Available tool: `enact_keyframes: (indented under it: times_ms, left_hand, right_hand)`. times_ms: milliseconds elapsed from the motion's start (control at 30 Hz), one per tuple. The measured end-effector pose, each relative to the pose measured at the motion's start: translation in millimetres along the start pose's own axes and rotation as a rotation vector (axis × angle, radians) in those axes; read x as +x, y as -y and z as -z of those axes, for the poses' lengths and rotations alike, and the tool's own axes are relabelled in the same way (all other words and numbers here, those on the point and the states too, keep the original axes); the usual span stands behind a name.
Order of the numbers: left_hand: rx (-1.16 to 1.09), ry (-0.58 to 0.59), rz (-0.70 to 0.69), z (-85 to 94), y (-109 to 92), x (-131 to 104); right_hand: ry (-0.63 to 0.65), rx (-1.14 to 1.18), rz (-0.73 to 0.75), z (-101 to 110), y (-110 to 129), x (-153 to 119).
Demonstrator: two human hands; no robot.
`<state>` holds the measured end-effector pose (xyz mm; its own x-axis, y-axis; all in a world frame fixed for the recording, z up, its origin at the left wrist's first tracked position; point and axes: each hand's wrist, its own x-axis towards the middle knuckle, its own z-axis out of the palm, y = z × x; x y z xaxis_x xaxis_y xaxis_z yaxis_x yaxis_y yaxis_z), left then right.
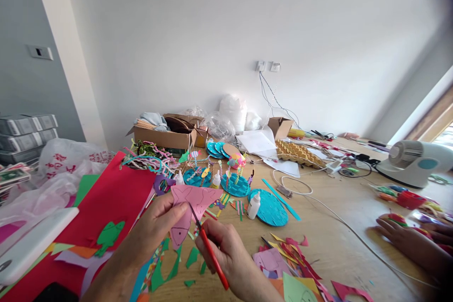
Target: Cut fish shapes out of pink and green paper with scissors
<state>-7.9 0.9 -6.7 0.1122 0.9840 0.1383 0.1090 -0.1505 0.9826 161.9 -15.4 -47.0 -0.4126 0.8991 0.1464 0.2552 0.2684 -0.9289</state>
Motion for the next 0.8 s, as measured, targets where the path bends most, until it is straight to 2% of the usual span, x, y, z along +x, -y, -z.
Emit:
enact_keyframes:
  times_ms: [267,567,800]
  left_hand:
    - [-0.021,-0.03,0.038,-2.6,-8,-3]
    - [0.01,0.025,0.013,5.9,4,4]
    - [-0.014,0.058,-0.031,3.7,2,3]
  right_hand:
    - [0.002,-0.041,0.024,2,-2,1]
    - [-0.013,-0.112,0.055,3,-4,1]
    - [-0.022,-0.08,0.019,1,-4,2]
